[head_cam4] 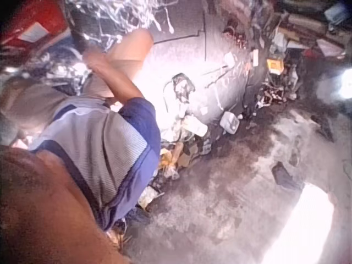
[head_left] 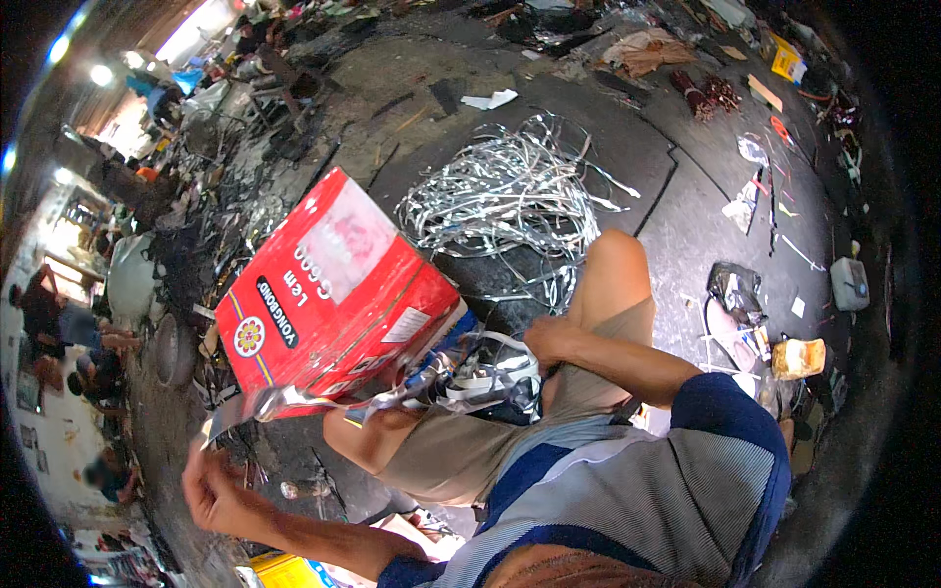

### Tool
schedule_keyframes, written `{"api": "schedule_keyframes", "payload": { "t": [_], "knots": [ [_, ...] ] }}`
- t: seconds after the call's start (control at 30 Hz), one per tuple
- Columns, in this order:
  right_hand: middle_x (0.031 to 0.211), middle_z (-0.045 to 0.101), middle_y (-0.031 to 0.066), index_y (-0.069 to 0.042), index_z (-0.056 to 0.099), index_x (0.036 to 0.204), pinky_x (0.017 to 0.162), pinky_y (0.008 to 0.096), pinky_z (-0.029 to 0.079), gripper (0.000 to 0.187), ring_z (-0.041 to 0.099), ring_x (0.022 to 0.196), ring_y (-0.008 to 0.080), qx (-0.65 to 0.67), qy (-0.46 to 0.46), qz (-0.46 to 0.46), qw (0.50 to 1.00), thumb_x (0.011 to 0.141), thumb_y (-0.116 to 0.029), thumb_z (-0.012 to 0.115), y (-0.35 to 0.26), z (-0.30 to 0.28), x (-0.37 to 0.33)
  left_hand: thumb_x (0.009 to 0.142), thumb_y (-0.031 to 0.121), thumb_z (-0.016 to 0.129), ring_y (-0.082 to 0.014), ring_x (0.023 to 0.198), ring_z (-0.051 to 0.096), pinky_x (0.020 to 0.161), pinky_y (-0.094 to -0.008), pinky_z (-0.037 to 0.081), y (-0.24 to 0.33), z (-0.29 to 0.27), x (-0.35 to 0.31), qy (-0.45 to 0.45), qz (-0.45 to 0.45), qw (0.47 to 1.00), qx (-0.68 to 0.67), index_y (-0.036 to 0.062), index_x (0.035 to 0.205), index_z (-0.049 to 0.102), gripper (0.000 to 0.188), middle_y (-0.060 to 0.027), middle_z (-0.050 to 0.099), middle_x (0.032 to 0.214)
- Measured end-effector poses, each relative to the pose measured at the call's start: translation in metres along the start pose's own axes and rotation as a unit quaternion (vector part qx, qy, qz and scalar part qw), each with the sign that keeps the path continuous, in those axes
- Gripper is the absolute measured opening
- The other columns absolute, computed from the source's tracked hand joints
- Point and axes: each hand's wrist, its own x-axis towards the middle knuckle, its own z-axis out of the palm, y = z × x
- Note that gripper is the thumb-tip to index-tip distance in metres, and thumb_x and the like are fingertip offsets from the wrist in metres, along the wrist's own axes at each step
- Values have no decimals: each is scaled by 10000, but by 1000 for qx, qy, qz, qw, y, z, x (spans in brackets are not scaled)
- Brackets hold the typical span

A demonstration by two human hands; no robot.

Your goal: The person sits on the floor and repeatedly wraps a red rectangular box with white tape. They pull tape from a roll, press it onto the box, and smooth it down, repeating the process multiple times.

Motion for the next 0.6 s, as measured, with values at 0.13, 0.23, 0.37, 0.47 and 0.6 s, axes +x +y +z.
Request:
{"api": "schedule_keyframes", "payload": {
  "t": [0.13,0.23,0.37,0.47,0.6],
  "knots": [
    [1290,556,229,-29,554,1317,1026,444,451,827,521,1233,388,134,118,-155,972,598,-293,867,-37,-62,-27,719,52,749,-111,714,621,656,-266,498,15,49,-45,-378,-36,925,27,-12,949,708,243,-25,691,760],
    [1308,510,218,-44,368,1468,1089,452,392,1019,492,1249,377,263,234,-383,854,601,-240,866,-87,-121,-50,666,288,858,-249,689,711,636,-339,535,21,87,-86,-547,27,793,265,106,891,745,310,-128,719,787],
    [1097,659,107,-27,463,1357,900,333,519,648,648,994,174,508,161,-337,776,801,-79,792,-130,-110,-56,686,244,857,-204,608,677,562,-338,488,-5,92,-80,-488,26,870,71,80,809,729,242,-96,701,700],
    [957,688,37,-19,543,1187,789,299,533,362,642,858,102,502,236,-294,779,876,-58,725,-119,-107,-62,742,138,818,-107,526,557,492,-265,399,10,73,-30,-451,-96,887,-5,19,740,697,170,-25,618,612],
    [915,668,119,-42,557,1090,735,339,533,325,693,844,228,393,266,-300,828,821,-92,733,-100,-121,-62,777,112,771,-63,451,481,427,-234,321,-1,31,21,-443,-158,881,45,5,694,676,165,0,558,540]
  ]
}}
